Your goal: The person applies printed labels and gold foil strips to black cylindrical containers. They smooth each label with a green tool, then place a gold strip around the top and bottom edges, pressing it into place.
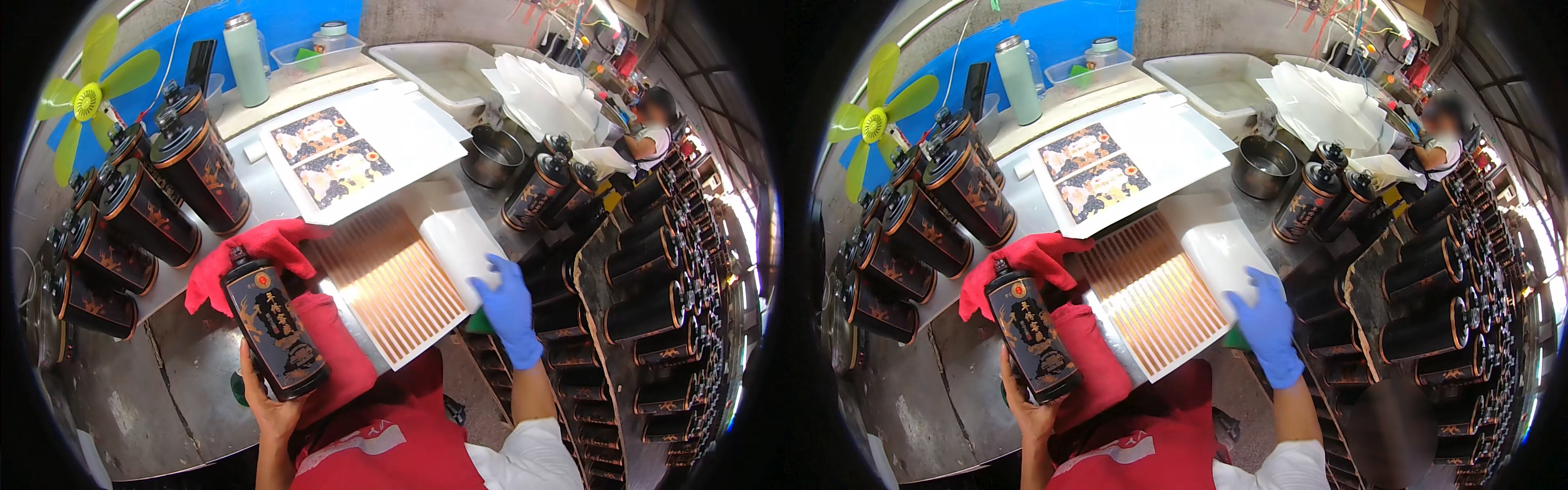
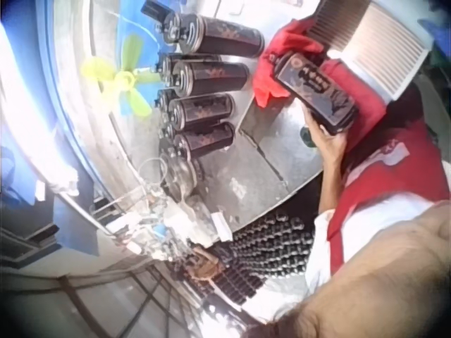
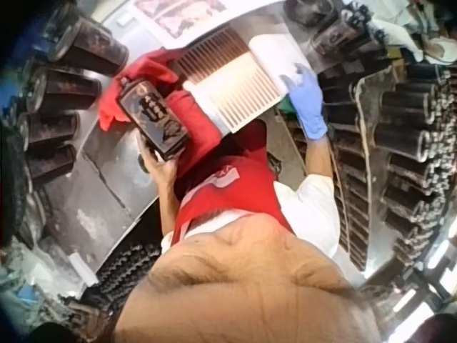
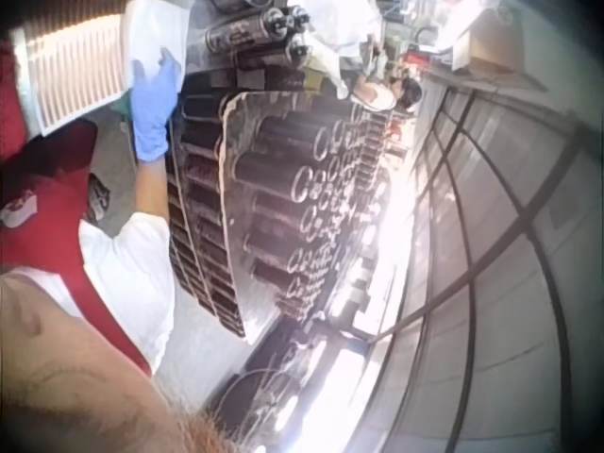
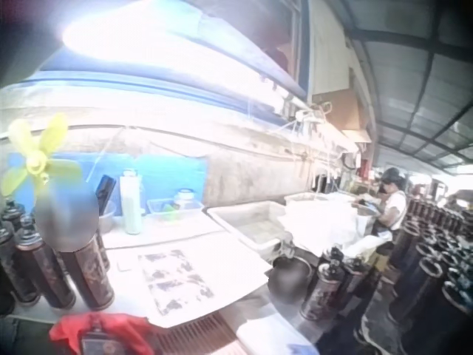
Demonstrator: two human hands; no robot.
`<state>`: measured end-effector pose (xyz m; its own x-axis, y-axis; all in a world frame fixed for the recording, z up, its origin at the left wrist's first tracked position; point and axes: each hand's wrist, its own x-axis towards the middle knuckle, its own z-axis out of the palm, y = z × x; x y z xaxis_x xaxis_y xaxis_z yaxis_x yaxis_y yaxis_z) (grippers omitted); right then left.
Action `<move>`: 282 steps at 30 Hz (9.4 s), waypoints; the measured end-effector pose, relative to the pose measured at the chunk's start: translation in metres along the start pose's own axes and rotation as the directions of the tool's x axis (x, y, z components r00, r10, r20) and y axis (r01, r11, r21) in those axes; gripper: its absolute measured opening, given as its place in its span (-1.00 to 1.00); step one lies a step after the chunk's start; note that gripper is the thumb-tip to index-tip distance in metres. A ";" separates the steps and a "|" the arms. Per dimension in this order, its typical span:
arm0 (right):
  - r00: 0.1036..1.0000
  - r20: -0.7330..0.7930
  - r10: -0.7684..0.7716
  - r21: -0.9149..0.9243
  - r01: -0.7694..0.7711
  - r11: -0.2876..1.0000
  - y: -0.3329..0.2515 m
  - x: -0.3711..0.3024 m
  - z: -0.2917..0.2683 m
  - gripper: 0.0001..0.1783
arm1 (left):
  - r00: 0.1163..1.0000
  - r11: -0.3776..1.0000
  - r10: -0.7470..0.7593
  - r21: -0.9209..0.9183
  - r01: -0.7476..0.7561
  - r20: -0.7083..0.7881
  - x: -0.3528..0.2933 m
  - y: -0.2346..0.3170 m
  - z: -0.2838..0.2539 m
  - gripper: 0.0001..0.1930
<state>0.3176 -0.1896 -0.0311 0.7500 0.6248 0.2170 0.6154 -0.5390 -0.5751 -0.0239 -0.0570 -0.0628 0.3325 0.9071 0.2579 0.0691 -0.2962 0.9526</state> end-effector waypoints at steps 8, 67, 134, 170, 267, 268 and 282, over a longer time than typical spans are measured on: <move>0.874 0.478 -0.090 -0.126 0.170 0.977 0.031 0.094 0.006 -0.43 | 0.999 1.000 -0.024 0.001 0.024 0.042 0.003 0.002 0.000 0.12; 0.824 0.025 0.566 0.600 -0.465 0.651 0.185 0.041 0.035 -0.65 | 0.994 0.996 0.073 0.038 -0.077 0.080 0.005 -0.005 -0.004 0.02; 0.504 0.853 -0.134 0.208 -0.092 0.974 -0.219 0.096 -0.049 -0.82 | 0.967 0.944 0.250 0.211 -0.253 0.045 0.006 0.000 -0.019 -0.22; 0.604 0.784 -0.144 0.477 -0.438 0.762 -0.168 0.117 0.069 -0.87 | 0.910 0.805 -0.402 -0.512 0.299 -0.100 0.129 0.026 -0.030 -0.94; 0.465 0.865 -0.187 0.344 -0.278 0.897 -0.202 0.105 0.083 -0.78 | 0.915 0.710 0.172 0.597 -0.372 0.365 0.020 0.034 -0.001 -0.41; 0.456 0.869 -0.193 0.346 -0.280 0.896 -0.205 0.105 0.083 -0.79 | 0.919 0.733 0.185 0.573 -0.366 0.349 0.018 0.028 -0.003 -0.41; 0.461 0.851 -0.253 0.396 -0.247 0.884 -0.230 0.087 0.105 -0.77 | 0.885 0.659 0.132 0.627 -0.415 0.448 0.029 0.035 -0.004 -0.28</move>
<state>0.2156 0.0478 0.0376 -0.0158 0.9047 -0.4257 0.2633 -0.4070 -0.8747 -0.0153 -0.0400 -0.0213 0.7242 0.6296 0.2815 0.4973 -0.7595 0.4193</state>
